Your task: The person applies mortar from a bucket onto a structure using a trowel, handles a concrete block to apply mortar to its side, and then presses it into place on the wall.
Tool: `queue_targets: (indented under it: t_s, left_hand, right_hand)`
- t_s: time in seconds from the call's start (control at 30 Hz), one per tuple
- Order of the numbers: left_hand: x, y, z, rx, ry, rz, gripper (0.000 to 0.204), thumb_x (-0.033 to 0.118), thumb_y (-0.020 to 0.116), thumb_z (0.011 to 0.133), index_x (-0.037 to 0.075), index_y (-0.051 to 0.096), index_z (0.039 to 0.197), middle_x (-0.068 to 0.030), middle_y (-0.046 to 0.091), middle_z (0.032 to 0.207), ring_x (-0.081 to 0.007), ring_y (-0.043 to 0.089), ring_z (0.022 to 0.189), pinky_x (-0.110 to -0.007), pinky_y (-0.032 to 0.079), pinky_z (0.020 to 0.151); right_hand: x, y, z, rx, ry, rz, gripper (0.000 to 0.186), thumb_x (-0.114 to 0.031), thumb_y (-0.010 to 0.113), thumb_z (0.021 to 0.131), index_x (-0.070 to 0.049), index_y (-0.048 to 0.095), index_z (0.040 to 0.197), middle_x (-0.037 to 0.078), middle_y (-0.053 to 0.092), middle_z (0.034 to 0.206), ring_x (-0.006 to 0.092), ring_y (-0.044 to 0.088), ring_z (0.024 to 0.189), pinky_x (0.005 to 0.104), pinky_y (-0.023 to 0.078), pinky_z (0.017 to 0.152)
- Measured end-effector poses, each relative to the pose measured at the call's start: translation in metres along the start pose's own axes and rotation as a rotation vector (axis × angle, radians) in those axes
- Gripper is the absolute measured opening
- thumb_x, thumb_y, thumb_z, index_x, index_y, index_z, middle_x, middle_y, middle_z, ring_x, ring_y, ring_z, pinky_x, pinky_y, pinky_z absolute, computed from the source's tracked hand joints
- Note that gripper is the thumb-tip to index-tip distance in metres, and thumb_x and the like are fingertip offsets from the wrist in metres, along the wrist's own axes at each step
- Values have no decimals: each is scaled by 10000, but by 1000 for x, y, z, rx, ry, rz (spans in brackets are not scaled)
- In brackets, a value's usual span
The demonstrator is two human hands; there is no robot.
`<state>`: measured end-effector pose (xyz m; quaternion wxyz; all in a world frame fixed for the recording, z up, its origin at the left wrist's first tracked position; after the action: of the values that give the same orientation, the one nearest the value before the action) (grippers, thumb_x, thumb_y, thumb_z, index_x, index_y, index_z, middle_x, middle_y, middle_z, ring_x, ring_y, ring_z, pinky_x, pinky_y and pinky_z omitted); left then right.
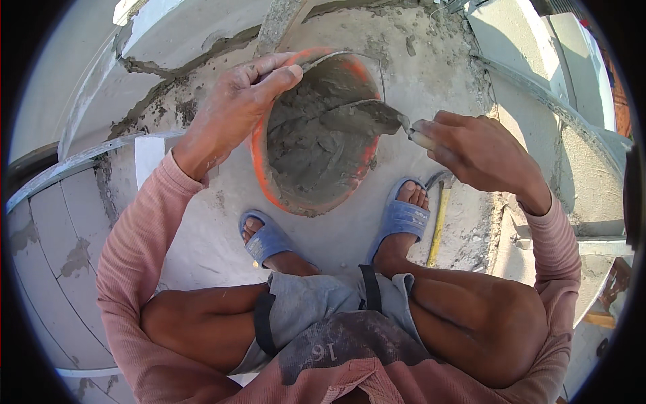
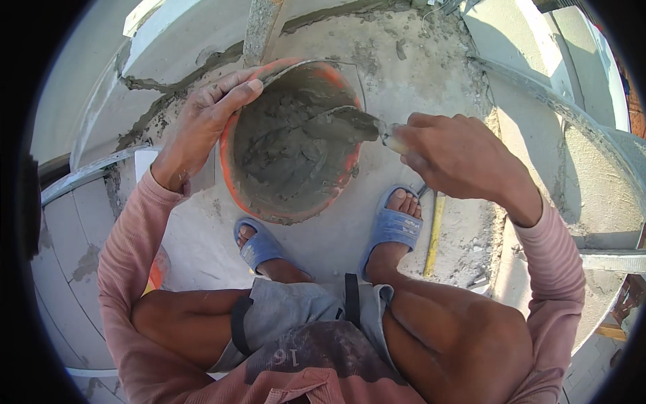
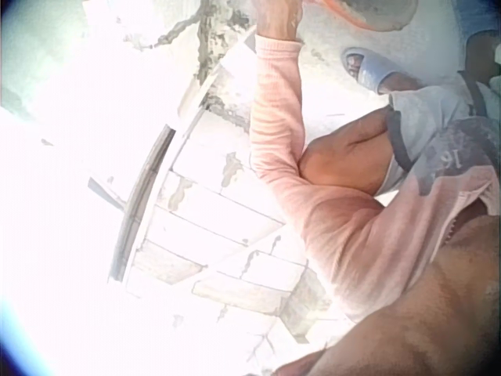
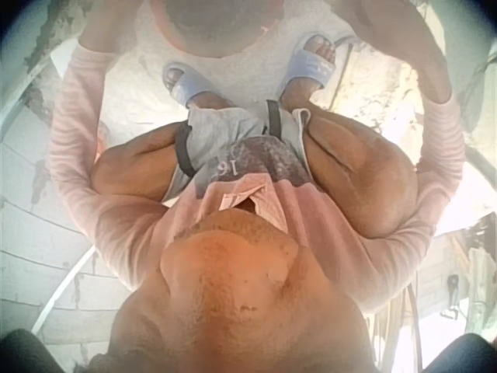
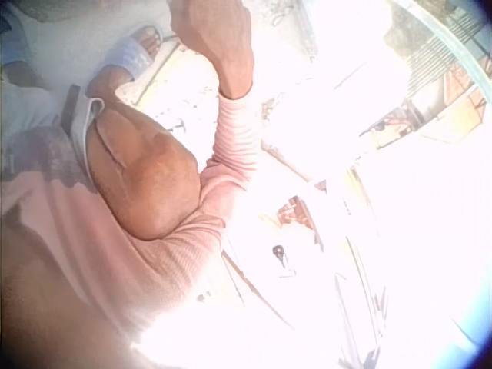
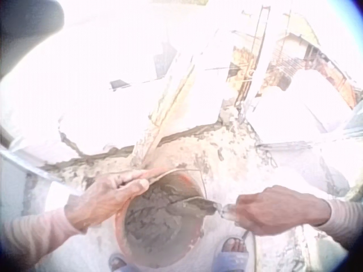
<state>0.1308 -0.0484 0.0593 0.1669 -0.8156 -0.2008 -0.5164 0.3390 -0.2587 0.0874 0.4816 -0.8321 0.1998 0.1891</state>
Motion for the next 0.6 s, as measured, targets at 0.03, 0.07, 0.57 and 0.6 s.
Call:
queue_targets:
  t_s: [0.03, 0.07, 0.57, 0.6]
  left_hand:
    - [0, 3, 0, 5, -5, 7, 482, 330, 679, 1021, 6, 663, 1377, -25, 712, 1221, -93, 647, 1086, -243, 499, 980]
    - [0, 7, 1, 10, 14, 57, 477, 328, 676, 1024, 4, 664, 1373, -24, 713, 1201, -92, 646, 1079, -241, 502, 972]
    - [0, 10, 10, 49, 34, 33, 462, 320, 668, 1030, 9, 663, 1372, -27, 712, 1201, -90, 647, 1077, -244, 507, 970]
    - [-1, 6, 9, 73, 22, 42, 457, 315, 665, 1032, 10, 663, 1372, -25, 712, 1204, -88, 648, 1076, -243, 506, 971]
  right_hand:
    - [-6, 0, 8, -47, 65, -257, 339, -220, 652, 959, -40, 681, 1245, 153, 710, 1140, 399, 689, 893, 473, 553, 806]
    - [-11, 1, 12, -49, 1, -225, 291, -226, 633, 961, -18, 686, 1157, 174, 720, 1075, 413, 692, 907, 508, 540, 808]
    - [-8, 114, 31, -186, 75, 937, 514, -318, 698, 1021, -52, 606, 1452, 55, 701, 867, 140, 604, 632, 317, 514, 620]
    - [-5, 118, 27, -209, 99, 1034, 543, -326, 703, 1024, -47, 584, 1474, 36, 681, 870, 94, 580, 633, 282, 498, 596]
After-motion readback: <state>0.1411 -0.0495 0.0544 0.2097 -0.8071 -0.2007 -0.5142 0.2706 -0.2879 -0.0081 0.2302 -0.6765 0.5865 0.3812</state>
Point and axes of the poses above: each hand's wrist, its own z-axis towards the middle knuckle, its own y-axis out of the palm, x = y × z, the point moved 5 cm from there along z, towards the middle knuckle
